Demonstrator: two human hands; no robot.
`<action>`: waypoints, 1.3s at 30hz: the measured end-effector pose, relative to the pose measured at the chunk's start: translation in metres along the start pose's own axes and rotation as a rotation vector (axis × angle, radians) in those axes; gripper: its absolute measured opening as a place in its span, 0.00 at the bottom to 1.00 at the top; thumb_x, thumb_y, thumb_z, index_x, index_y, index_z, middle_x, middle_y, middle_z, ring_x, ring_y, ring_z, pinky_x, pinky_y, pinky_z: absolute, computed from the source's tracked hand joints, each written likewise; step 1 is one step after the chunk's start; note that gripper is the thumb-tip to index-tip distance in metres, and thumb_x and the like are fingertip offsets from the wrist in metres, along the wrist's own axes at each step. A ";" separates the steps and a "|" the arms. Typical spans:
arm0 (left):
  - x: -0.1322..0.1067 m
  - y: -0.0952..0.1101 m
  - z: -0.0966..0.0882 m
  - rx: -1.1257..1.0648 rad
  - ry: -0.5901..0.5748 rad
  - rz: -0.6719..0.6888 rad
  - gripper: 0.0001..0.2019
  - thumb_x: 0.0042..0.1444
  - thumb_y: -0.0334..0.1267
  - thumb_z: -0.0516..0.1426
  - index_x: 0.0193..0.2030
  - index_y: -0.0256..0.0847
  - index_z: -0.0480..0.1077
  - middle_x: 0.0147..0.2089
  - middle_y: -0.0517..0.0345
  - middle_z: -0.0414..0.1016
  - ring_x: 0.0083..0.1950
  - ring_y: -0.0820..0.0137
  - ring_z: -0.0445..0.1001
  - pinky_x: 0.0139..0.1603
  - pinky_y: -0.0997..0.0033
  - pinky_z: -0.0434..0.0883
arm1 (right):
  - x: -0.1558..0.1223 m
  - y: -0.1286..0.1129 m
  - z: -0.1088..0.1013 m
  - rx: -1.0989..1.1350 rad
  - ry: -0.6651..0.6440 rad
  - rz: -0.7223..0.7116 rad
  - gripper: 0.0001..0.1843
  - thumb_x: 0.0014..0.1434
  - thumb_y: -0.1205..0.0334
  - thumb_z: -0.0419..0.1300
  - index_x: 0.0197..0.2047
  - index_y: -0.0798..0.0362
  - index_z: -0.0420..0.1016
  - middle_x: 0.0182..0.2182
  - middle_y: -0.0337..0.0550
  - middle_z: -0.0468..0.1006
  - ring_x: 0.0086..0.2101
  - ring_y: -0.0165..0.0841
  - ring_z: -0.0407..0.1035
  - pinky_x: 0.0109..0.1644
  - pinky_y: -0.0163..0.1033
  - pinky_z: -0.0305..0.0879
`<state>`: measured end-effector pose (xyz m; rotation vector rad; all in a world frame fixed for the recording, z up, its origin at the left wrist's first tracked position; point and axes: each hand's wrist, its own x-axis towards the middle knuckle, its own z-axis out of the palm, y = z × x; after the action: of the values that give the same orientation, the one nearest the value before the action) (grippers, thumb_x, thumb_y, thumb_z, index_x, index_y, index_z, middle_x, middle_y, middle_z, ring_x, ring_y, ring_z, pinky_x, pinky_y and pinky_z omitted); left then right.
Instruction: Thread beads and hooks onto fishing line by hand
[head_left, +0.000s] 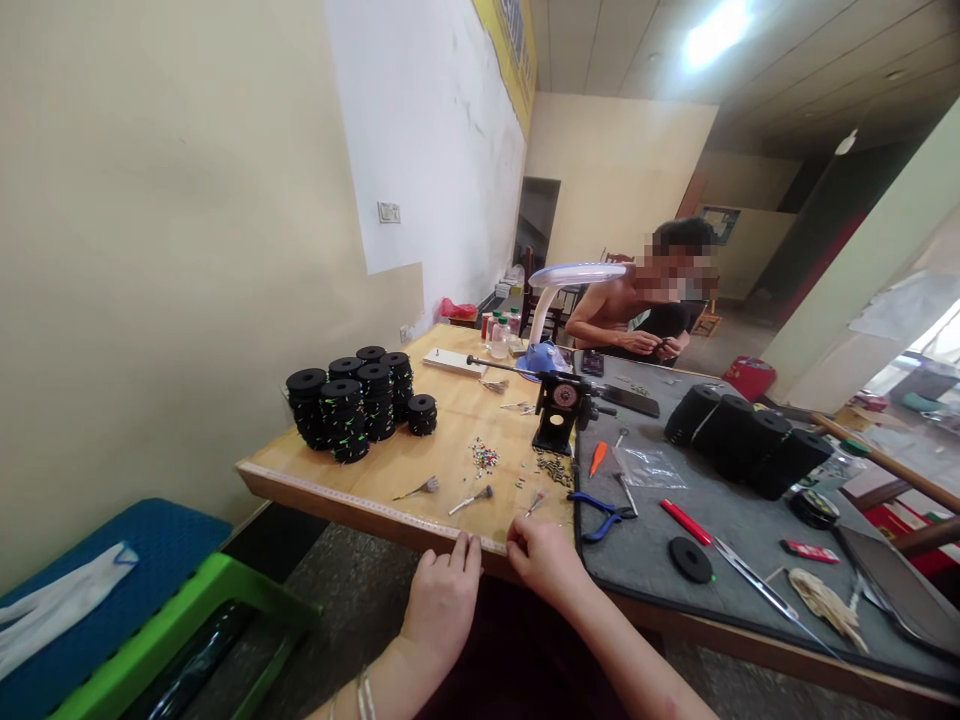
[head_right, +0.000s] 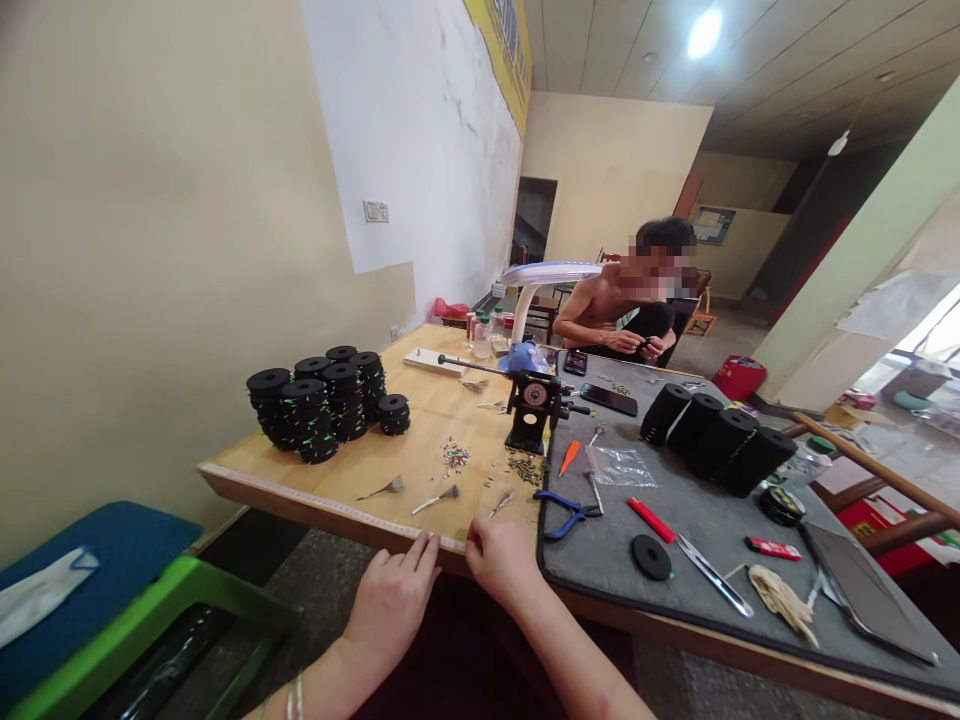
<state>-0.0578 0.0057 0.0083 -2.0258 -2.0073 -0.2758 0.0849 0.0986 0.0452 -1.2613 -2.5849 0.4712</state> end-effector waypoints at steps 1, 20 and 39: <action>0.000 0.000 0.000 0.003 -0.006 0.005 0.18 0.57 0.24 0.51 0.53 0.31 0.71 0.52 0.36 0.75 0.42 0.56 0.79 0.38 0.58 0.69 | -0.002 0.002 -0.001 0.009 0.013 -0.008 0.08 0.55 0.69 0.54 0.32 0.52 0.75 0.27 0.41 0.79 0.30 0.33 0.72 0.31 0.32 0.56; 0.015 -0.003 -0.032 -0.565 0.080 0.000 0.13 0.60 0.32 0.50 0.48 0.38 0.72 0.47 0.46 0.78 0.47 0.59 0.75 0.46 0.62 0.70 | -0.024 0.011 0.002 0.131 0.175 -0.050 0.06 0.55 0.72 0.58 0.31 0.52 0.72 0.31 0.41 0.74 0.33 0.33 0.69 0.36 0.33 0.61; 0.036 0.039 -0.075 -1.627 -0.561 -0.259 0.14 0.51 0.48 0.60 0.27 0.38 0.66 0.21 0.70 0.53 0.22 0.77 0.47 0.22 0.76 0.46 | -0.087 0.040 -0.033 1.015 0.040 -0.010 0.19 0.63 0.54 0.48 0.37 0.57 0.75 0.23 0.39 0.75 0.21 0.25 0.62 0.25 0.29 0.57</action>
<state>-0.0141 0.0149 0.0887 -2.7105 -2.7027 -2.1945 0.1772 0.0590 0.0557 -0.8373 -1.8137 1.4675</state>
